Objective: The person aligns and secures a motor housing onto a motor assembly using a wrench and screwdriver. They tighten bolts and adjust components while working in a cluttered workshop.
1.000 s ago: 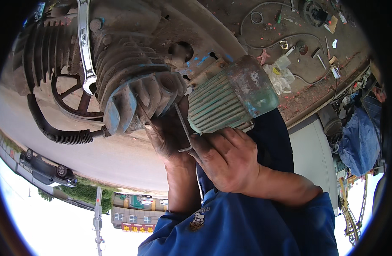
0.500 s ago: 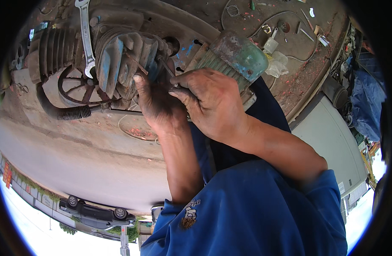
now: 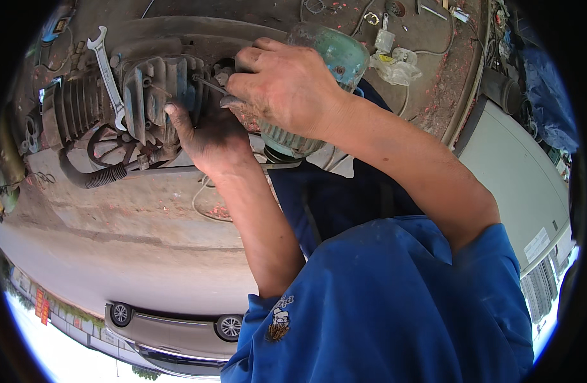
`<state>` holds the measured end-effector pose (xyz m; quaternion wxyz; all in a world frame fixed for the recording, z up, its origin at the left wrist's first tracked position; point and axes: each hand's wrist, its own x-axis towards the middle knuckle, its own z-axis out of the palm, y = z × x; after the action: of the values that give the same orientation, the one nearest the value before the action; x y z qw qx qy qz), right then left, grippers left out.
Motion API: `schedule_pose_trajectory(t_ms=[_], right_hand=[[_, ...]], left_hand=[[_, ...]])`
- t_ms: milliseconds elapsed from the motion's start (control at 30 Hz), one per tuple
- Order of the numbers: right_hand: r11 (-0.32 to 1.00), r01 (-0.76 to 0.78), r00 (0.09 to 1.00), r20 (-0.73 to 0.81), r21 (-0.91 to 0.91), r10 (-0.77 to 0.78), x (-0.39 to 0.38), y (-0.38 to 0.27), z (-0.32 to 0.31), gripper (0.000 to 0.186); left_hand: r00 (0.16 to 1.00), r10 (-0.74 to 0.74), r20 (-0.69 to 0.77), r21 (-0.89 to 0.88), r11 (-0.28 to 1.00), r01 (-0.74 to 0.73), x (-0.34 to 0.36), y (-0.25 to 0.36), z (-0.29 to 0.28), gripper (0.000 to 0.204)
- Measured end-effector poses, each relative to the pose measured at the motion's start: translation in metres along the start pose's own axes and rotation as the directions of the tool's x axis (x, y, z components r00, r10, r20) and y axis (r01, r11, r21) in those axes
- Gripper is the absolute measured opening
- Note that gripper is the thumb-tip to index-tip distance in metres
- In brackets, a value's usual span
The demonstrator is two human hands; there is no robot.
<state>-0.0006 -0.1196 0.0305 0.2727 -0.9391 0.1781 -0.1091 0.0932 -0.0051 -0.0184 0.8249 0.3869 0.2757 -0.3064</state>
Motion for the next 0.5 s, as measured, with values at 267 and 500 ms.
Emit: schedule_pose_trajectory(t_ms=[267, 500], right_hand=[[0.296, -0.702, 0.637, 0.385, 0.648, 0.668, 0.011, -0.044, 0.018, 0.028], [0.901, -0.415, 0.909, 0.012, 0.126, 0.417, 0.004, -0.032, 0.006, 0.032]], left_hand=[[0.984, -0.171, -0.043, -0.043, 0.985, 0.169, -0.009, 0.009, 0.004, 0.048], [0.968, -0.188, 0.166, -0.251, 0.941, 0.226, 0.0, 0.011, -0.006, 0.046]])
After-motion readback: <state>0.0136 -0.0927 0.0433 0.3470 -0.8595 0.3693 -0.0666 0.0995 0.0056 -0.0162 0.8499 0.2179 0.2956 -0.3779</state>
